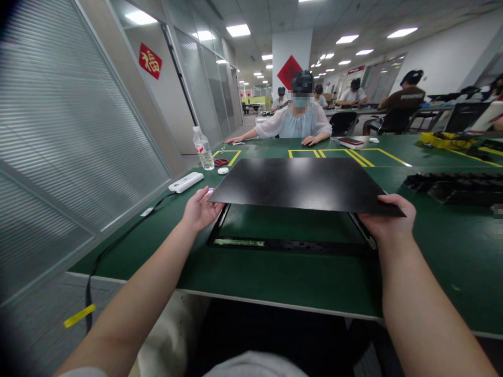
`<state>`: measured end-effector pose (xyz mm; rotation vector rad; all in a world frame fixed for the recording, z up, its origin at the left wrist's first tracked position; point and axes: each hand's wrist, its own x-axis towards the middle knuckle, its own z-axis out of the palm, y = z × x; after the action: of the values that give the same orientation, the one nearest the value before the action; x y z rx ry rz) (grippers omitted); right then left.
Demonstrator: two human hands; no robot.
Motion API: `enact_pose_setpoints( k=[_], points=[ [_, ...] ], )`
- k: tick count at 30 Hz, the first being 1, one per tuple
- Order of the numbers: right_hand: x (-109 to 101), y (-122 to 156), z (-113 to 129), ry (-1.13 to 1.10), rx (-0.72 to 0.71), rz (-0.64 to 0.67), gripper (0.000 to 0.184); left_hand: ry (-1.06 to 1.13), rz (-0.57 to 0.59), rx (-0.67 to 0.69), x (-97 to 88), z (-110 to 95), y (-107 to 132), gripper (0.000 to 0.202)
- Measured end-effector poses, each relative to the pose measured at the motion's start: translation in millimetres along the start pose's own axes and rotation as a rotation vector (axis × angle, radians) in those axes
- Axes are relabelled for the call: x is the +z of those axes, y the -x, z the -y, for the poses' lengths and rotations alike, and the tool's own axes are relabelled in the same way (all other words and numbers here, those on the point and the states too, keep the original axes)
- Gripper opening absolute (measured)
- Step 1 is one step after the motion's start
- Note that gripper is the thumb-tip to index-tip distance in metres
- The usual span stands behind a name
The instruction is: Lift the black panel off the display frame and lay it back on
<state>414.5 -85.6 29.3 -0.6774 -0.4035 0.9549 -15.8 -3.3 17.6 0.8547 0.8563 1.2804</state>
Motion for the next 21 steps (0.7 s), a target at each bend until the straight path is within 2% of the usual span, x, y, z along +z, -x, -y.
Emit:
enact_pose_setpoints(
  k=[5, 12, 17, 21],
  points=[
    [5, 8, 1, 0.213, 0.113, 0.178, 0.046, 0.035, -0.001, -0.024, -2.9, -5, 0, 0.014],
    [-5, -2, -1, 0.465, 0.252, 0.192, 0.051, 0.023, -0.066, 0.063, -9.6, -7, -3, 0.016],
    [-15, -15, -7, 0.645, 0.279, 0.099, 0.046, 0.087, -0.093, 0.128, -3.4, -8, 1, 0.024],
    [-18, -21, -8, 0.666, 0.209, -0.035, 0.057, 0.069, -0.105, 0.116, -0.2, -5, 0, 0.027]
  ],
)
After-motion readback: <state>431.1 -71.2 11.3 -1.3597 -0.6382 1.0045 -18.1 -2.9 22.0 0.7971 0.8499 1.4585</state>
